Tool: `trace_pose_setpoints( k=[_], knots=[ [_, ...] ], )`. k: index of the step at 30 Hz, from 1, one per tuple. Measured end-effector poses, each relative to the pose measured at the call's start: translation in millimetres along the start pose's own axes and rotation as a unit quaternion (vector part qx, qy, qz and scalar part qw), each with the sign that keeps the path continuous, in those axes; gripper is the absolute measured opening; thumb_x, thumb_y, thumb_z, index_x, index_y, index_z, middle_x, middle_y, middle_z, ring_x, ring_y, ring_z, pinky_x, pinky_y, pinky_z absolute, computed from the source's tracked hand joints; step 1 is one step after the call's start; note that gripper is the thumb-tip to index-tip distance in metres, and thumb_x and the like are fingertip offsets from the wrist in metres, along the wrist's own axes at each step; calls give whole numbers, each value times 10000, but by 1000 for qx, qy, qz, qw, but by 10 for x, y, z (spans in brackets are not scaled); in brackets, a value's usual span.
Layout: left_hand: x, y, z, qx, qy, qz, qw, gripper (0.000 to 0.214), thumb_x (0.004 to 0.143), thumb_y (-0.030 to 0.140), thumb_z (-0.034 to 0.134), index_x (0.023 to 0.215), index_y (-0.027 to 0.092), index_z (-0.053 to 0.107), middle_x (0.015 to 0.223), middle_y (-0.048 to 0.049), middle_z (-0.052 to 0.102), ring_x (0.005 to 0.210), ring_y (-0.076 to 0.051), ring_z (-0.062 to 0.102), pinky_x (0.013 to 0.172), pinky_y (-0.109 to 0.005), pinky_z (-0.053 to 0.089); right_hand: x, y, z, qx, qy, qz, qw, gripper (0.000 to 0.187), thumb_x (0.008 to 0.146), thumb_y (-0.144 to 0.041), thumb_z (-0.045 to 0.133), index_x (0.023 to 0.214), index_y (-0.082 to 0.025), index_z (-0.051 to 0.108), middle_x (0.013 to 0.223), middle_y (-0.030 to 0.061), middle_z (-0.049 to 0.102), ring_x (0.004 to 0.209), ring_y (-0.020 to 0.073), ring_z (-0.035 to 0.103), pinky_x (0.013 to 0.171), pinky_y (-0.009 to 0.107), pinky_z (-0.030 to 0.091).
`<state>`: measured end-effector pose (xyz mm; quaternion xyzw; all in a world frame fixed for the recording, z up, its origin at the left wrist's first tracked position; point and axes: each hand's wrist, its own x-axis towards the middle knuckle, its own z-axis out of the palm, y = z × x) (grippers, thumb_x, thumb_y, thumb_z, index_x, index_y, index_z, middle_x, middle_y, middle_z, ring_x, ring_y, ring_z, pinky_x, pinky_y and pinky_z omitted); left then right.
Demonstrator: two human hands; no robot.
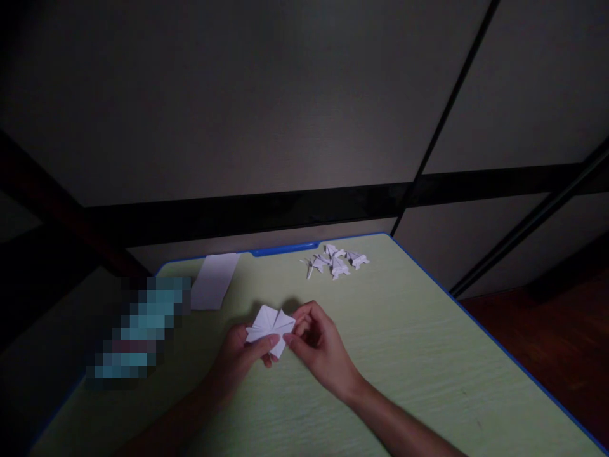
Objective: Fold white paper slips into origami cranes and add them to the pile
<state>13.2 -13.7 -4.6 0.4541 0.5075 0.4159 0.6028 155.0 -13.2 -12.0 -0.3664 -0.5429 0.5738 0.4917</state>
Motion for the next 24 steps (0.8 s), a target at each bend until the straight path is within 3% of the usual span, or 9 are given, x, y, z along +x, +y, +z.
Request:
trace_pose_setpoints(
  k=[3, 10, 24],
  knots=[
    [-3, -5, -2, 4, 14, 2, 1000, 176, 532, 260, 614, 570, 89, 599, 419, -7, 566, 384, -102, 483, 402, -210, 393, -25, 6, 0, -35, 8, -29, 999, 233, 707, -256, 596, 861, -183, 439, 594, -53, 447, 536, 78, 429, 492, 195, 340],
    [-24, 5, 3, 7, 29, -7, 1000, 165, 542, 254, 618, 553, 91, 596, 427, -13, 578, 392, -107, 492, 409, -212, 395, -31, 29, -11, -64, 17, -36, 997, 211, 714, -244, 582, 865, -185, 447, 614, -37, 451, 544, 91, 435, 487, 208, 353],
    [-9, 4, 16, -20, 29, -18, 999, 182, 510, 274, 628, 520, 101, 572, 399, -8, 560, 376, -115, 490, 398, -224, 390, -32, -3, 0, -74, -15, -56, 996, 99, 732, -244, 567, 693, -154, 550, 692, 14, 511, 570, 95, 507, 496, 205, 393]
  ],
)
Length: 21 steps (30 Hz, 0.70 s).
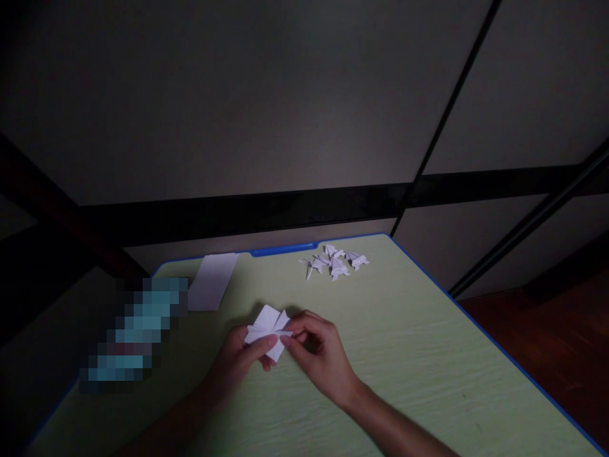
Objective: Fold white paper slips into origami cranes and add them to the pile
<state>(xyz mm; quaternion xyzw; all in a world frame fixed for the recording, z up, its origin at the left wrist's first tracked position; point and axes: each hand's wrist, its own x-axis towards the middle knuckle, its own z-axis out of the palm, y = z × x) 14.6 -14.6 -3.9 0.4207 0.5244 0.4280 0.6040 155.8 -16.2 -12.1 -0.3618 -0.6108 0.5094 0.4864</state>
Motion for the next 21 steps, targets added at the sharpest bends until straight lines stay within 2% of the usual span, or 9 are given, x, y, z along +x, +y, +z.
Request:
trace_pose_setpoints(
  k=[8, 12, 17, 21],
  knots=[
    [-14, 7, -2, -13, 4, 1, 1000, 144, 498, 247, 611, 480, 115, 557, 403, 0, 555, 384, -111, 490, 398, -218, 383, 31, -10, -1, 4, 43, -7, 999, 106, 677, -248, 618, 633, -155, 593, 628, 8, 512, 501, 78, 451, 435, 191, 366],
    [-4, -22, -5, -23, 7, -4, 1000, 146, 503, 252, 606, 518, 117, 551, 423, -1, 564, 384, -120, 498, 386, -226, 385, 42, 4, -21, 26, 49, -12, 998, 126, 647, -228, 647, 552, -158, 602, 649, 23, 536, 574, 110, 497, 485, 216, 390],
    [-4, -41, -22, -18, 8, 7, 1000, 154, 535, 259, 588, 545, 109, 555, 441, -3, 566, 395, -124, 508, 385, -228, 394, 51, 32, -64, 30, 21, -24, 999, 85, 648, -186, 653, 567, -169, 635, 708, 29, 555, 631, 122, 525, 551, 238, 411],
    [-10, -23, -31, -7, -10, 12, 1000, 159, 541, 257, 584, 527, 99, 564, 423, -1, 553, 387, -115, 499, 382, -222, 398, 48, 29, -106, -7, -6, -46, 999, 58, 664, -161, 641, 613, -185, 656, 749, 34, 556, 668, 131, 541, 582, 251, 424]
  ],
)
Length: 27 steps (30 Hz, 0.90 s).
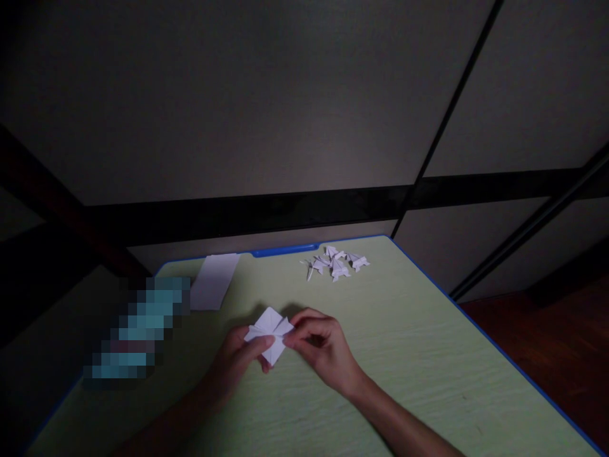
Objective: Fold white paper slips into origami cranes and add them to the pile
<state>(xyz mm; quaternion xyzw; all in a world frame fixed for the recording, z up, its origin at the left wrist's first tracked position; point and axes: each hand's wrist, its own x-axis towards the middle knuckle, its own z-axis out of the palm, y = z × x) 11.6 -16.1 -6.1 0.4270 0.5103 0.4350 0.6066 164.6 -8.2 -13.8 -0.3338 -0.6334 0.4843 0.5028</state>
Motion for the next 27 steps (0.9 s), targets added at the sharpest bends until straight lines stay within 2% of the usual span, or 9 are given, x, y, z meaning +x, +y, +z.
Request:
trace_pose_setpoints(
  k=[7, 12, 15, 18, 23, 27],
  knots=[
    [15, -11, -2, -20, -3, -8, 1000, 142, 545, 239, 574, 528, 99, 569, 431, -2, 554, 375, -107, 493, 362, -212, 389, -11, -47, -66, -105, -53, -76, 990, 108, 724, -140, 579, 720, -195, 672, 793, 46, 569, 685, 133, 558, 577, 240, 443],
    [35, -28, -41, -26, -21, -15, 999, 123, 533, 232, 580, 545, 113, 547, 433, 7, 560, 385, -113, 506, 353, -204, 390, -7, -78, -52, -129, -70, -113, 983, 136, 740, -120, 555, 768, -183, 671, 791, 49, 571, 674, 125, 563, 566, 225, 456],
    [24, 24, -41, 3, -20, -26, 999, 147, 528, 242, 610, 548, 114, 541, 422, 12, 555, 391, -111, 503, 366, -205, 403, -13, -65, -40, -133, -76, -125, 980, 141, 739, -108, 554, 783, -180, 668, 793, 50, 574, 688, 126, 565, 580, 228, 463],
    [12, 70, -25, 29, -40, -30, 998, 188, 539, 273, 628, 548, 96, 565, 409, 5, 547, 381, -102, 489, 369, -201, 401, -21, -43, -37, -140, -73, -126, 979, 142, 738, -105, 553, 786, -177, 666, 809, 58, 575, 689, 131, 568, 574, 237, 468],
    [21, 39, -31, 6, -44, -17, 999, 195, 546, 278, 638, 560, 90, 588, 464, -13, 577, 424, -109, 512, 389, -198, 413, -24, -45, -30, -147, -40, -152, 977, 148, 715, -76, 572, 764, -183, 662, 835, 63, 574, 739, 150, 572, 606, 262, 481],
    [37, 12, -45, -2, -50, -19, 999, 211, 551, 283, 637, 609, 82, 611, 494, -31, 597, 446, -122, 526, 391, -202, 411, -32, -48, -29, -136, -44, -168, 975, 179, 722, -43, 551, 778, -181, 652, 948, 78, 529, 771, 147, 577, 647, 270, 498]
  ],
)
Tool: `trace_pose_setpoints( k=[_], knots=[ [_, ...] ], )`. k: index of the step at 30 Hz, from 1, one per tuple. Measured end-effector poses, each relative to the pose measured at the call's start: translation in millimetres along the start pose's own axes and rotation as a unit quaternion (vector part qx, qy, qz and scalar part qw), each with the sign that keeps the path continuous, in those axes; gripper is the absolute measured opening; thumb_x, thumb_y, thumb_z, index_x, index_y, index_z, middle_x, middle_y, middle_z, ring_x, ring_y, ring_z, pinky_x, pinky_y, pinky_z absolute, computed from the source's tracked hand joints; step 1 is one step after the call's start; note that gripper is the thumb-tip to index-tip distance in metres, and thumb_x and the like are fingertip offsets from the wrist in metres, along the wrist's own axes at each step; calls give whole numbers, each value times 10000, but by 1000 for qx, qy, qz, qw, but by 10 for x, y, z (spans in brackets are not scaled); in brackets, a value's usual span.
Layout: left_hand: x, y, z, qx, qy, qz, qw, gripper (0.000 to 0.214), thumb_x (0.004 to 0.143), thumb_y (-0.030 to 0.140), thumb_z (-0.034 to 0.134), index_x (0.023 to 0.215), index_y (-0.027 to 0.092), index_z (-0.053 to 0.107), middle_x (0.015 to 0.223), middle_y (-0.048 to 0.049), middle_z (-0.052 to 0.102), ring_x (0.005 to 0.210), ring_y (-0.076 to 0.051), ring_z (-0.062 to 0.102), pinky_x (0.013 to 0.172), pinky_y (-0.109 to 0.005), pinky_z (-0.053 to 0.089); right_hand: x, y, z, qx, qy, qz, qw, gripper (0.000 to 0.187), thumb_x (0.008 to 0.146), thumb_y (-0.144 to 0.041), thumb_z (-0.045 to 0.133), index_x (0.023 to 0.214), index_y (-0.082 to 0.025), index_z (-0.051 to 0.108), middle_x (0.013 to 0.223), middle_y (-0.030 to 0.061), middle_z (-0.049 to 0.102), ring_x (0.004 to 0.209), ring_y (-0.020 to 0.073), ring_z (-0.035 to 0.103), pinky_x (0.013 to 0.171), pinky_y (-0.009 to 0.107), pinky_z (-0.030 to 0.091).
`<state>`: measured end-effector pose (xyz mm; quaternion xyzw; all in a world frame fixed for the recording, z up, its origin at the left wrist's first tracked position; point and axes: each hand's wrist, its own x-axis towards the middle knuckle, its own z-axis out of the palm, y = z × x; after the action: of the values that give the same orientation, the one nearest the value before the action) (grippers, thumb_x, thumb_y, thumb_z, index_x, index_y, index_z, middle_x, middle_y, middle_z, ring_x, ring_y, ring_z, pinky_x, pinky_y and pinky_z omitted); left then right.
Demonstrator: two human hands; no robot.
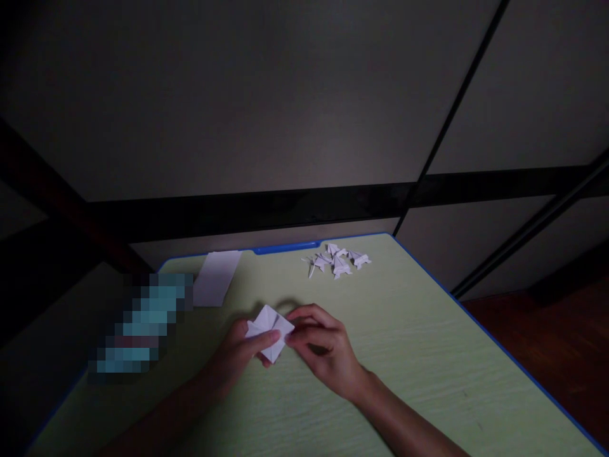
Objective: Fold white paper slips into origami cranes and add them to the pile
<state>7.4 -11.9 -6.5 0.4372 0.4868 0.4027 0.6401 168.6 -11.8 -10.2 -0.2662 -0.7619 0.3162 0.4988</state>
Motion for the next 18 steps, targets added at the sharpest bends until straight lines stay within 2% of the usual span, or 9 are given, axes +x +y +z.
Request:
trace_pose_setpoints(
  k=[5, 12, 15, 18],
  knots=[
    [3, -7, 0, -11, 13, 0, 1000, 201, 556, 268, 645, 631, 87, 602, 507, -26, 599, 457, -123, 532, 391, -197, 408, -31, 7, -12, -8, -25, -29, 999, 218, 726, -2, 525, 815, -167, 636, 1037, 93, 476, 802, 139, 572, 675, 263, 505],
    [4, 0, -16, -10, 2, -6, 1000, 193, 550, 271, 647, 594, 87, 608, 487, -25, 605, 443, -117, 539, 404, -191, 415, -28, -3, -31, -41, -50, -60, 996, 235, 733, 16, 500, 846, -149, 624, 1028, 107, 467, 820, 137, 561, 691, 255, 491],
    [6, 21, 7, -5, 14, -7, 1000, 196, 522, 273, 657, 548, 86, 605, 459, -23, 597, 413, -111, 528, 400, -192, 415, -17, -6, -21, -31, -44, -47, 997, 229, 738, 1, 495, 829, -166, 622, 1037, 100, 464, 840, 144, 554, 706, 267, 482],
    [3, 25, 38, -6, 41, 10, 999, 197, 510, 277, 657, 544, 90, 610, 446, -16, 592, 398, -110, 523, 393, -194, 417, 5, -35, -3, -8, -2, 11, 1000, 160, 725, -52, 529, 771, -179, 614, 1031, 86, 469, 848, 157, 538, 724, 294, 460]
  ],
)
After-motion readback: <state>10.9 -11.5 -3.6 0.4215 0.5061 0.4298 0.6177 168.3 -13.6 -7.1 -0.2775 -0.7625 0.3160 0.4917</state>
